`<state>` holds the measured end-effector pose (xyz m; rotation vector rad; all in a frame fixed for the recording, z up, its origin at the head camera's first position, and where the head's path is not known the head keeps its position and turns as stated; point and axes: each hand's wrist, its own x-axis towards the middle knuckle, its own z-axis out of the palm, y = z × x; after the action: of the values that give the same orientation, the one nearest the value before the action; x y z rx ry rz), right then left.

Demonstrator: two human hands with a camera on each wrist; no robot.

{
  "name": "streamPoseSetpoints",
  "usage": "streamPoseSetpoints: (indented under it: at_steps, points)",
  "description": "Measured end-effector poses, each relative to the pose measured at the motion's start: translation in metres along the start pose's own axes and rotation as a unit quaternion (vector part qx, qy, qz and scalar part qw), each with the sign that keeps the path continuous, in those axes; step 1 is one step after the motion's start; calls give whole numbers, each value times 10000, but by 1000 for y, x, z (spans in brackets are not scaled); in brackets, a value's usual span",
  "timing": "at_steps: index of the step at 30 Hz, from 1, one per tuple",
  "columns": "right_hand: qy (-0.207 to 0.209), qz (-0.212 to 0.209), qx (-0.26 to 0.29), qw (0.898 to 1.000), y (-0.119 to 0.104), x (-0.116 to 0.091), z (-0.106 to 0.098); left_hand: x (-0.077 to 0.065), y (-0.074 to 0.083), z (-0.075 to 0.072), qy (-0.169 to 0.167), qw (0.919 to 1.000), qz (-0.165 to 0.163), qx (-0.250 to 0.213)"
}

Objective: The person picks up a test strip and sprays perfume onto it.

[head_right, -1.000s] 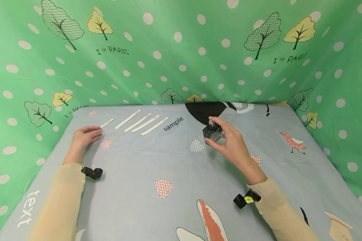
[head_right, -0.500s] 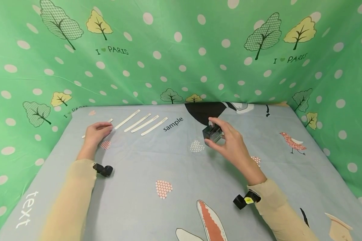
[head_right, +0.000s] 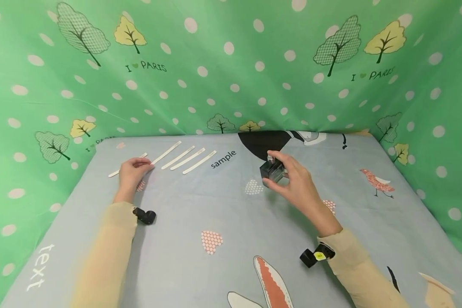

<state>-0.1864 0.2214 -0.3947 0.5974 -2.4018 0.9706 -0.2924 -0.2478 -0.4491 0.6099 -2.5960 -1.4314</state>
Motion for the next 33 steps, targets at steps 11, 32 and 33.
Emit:
streamPoseSetpoints:
  at_steps: [11, 32, 33]
  points:
    - [-34, -43, 66, 10000, -3, 2, 1, 2, 8, 4, 192, 9994, -161, 246]
    - [-157, -98, 138, 9997, -9, 3, 7, 9, 2, -3, 130, 9996, -139, 197]
    - [-152, -98, 136, 9997, -9, 3, 7, 9, 2, -3, 107, 9997, -154, 184]
